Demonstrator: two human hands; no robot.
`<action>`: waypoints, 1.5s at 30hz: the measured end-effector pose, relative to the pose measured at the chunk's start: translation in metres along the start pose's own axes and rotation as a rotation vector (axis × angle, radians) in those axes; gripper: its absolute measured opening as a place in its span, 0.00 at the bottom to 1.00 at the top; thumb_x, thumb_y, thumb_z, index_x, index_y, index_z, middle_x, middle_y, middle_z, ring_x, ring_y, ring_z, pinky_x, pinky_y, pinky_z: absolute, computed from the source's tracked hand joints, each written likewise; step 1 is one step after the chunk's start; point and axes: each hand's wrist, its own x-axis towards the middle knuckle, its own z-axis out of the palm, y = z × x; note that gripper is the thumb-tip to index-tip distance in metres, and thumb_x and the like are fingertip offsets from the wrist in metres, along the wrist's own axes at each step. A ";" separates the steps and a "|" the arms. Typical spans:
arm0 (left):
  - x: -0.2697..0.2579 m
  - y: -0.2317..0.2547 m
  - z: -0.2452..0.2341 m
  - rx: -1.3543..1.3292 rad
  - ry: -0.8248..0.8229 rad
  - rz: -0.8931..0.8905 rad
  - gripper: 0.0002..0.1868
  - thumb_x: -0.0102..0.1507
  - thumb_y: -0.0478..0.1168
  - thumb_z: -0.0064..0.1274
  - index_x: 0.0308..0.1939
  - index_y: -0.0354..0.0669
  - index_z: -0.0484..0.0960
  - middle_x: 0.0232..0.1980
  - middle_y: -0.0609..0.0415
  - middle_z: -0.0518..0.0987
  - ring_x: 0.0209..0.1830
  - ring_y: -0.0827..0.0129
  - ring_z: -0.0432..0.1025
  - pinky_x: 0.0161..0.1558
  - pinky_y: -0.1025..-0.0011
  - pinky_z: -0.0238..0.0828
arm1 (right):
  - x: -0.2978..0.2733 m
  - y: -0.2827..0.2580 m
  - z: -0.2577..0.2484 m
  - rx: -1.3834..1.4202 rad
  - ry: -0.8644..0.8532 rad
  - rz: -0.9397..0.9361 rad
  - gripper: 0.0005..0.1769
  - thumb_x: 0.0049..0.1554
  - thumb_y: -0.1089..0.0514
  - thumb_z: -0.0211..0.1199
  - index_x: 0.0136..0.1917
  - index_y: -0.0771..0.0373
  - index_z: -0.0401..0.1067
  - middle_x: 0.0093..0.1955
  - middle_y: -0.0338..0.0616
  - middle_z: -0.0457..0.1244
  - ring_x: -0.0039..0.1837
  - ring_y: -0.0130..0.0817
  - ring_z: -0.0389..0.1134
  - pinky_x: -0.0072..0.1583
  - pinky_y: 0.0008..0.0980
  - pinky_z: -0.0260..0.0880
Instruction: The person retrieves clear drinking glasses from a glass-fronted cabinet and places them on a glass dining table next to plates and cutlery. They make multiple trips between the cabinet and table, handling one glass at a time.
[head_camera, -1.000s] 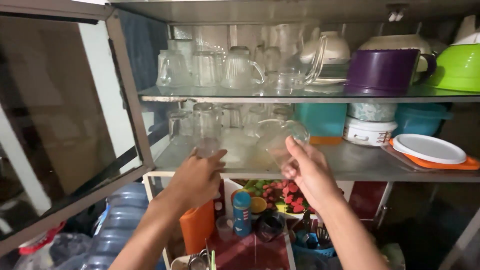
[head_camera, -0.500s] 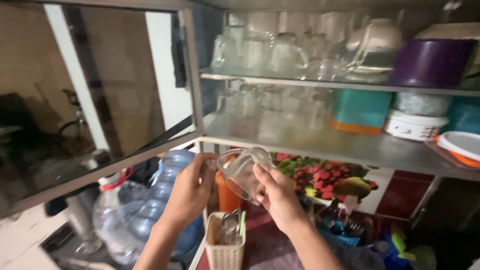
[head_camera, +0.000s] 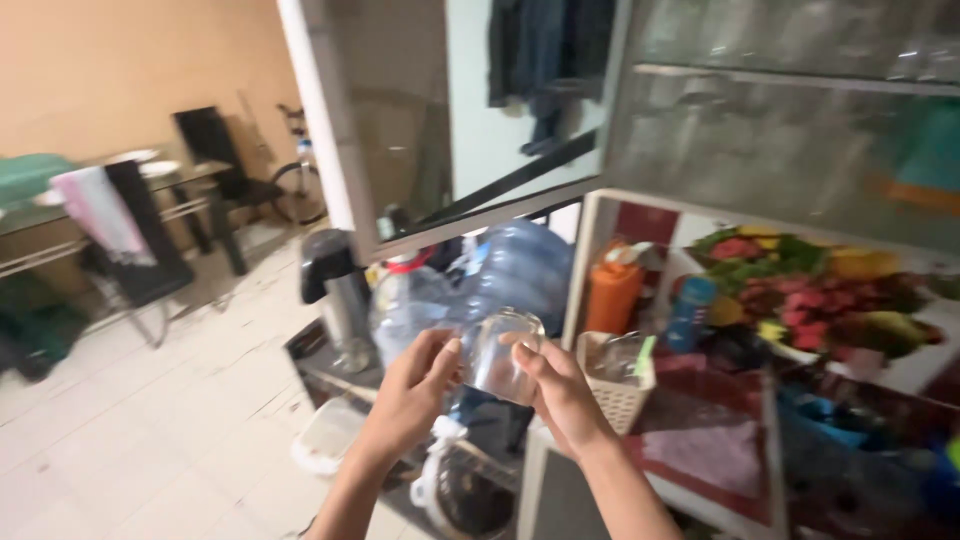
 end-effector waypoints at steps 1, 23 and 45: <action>-0.010 -0.002 -0.015 0.004 0.021 -0.009 0.20 0.68 0.45 0.47 0.58 0.36 0.80 0.40 0.52 0.82 0.37 0.70 0.75 0.42 0.72 0.75 | -0.001 0.012 0.012 0.006 -0.018 0.014 0.32 0.53 0.48 0.62 0.63 0.73 0.69 0.55 0.54 0.65 0.55 0.40 0.67 0.59 0.39 0.69; -0.051 -0.099 -0.306 -0.194 0.398 -0.136 0.15 0.71 0.47 0.46 0.47 0.37 0.77 0.33 0.54 0.74 0.33 0.73 0.67 0.37 0.75 0.67 | 0.126 0.220 0.265 0.160 -0.651 0.192 0.46 0.47 0.44 0.76 0.73 0.62 0.62 0.49 0.49 0.68 0.52 0.43 0.73 0.55 0.44 0.79; 0.105 -0.207 -0.686 -0.104 0.683 -0.182 0.20 0.60 0.45 0.61 0.46 0.29 0.90 0.25 0.53 0.77 0.23 0.75 0.66 0.25 0.79 0.60 | 0.401 0.418 0.564 -0.001 -0.896 0.316 0.61 0.44 0.38 0.72 0.81 0.61 0.48 0.63 0.49 0.67 0.62 0.39 0.69 0.66 0.45 0.72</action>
